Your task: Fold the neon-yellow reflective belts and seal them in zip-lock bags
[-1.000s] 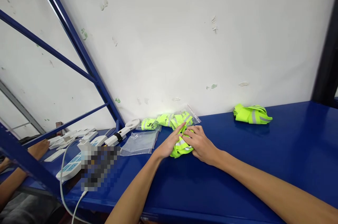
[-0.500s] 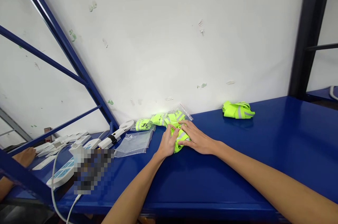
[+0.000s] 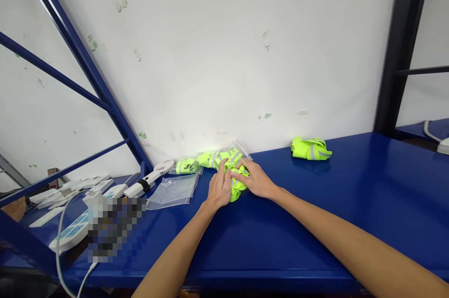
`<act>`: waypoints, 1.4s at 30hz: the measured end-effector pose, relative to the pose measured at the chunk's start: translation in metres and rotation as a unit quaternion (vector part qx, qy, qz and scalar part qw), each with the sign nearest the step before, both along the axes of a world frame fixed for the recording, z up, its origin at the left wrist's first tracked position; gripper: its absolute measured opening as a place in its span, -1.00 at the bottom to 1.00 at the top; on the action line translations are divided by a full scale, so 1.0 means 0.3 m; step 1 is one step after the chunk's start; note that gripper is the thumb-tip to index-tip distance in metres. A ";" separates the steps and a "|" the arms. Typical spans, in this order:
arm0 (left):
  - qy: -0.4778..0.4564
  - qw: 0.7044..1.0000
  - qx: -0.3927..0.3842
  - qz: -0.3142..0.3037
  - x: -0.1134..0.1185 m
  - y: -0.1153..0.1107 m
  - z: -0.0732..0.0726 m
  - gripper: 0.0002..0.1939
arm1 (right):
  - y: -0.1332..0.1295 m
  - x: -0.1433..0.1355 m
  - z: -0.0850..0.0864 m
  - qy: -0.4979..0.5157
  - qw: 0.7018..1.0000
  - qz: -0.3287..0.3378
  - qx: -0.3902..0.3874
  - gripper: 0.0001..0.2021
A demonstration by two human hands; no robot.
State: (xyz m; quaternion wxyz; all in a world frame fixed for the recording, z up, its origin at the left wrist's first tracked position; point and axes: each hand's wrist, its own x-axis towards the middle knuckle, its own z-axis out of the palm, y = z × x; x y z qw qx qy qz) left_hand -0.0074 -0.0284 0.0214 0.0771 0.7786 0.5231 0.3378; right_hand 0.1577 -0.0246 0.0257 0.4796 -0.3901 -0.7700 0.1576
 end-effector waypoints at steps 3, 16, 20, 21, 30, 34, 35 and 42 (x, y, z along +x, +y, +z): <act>0.000 1.000 0.004 0.002 -0.002 0.009 -0.008 -0.62 | -0.017 -0.024 0.001 0.010 0.998 -0.021 0.059 -0.75; -0.114 0.980 -0.099 -0.130 -0.038 0.059 0.001 -0.42 | -0.073 -0.061 -0.028 -0.123 0.965 0.019 0.229 -0.82; -0.074 0.994 -0.076 -0.028 -0.045 0.051 -0.002 -0.41 | -0.079 -0.066 -0.023 -0.106 0.986 -0.003 0.132 -0.80; -0.053 0.996 -0.067 -0.009 -0.045 0.049 -0.003 -0.39 | -0.077 -0.065 -0.021 -0.106 0.989 -0.005 0.103 -0.79; 0.044 0.999 0.004 0.012 -0.040 0.027 -0.004 -0.29 | 0.023 -0.055 -0.051 -0.173 0.985 -0.002 -0.012 -0.65; 0.015 0.999 -0.022 0.023 -0.039 0.033 0.009 -0.37 | 0.028 -0.088 -0.042 -0.166 0.983 -0.055 -0.055 -0.67; 0.008 0.999 -0.027 0.021 -0.039 0.035 0.012 -0.38 | 0.023 -0.095 -0.038 -0.151 0.985 -0.053 -0.062 -0.67; -0.033 0.998 -0.029 0.045 -0.043 0.029 0.021 -0.38 | 0.003 -0.133 -0.014 -0.027 0.998 -0.041 -0.039 -0.71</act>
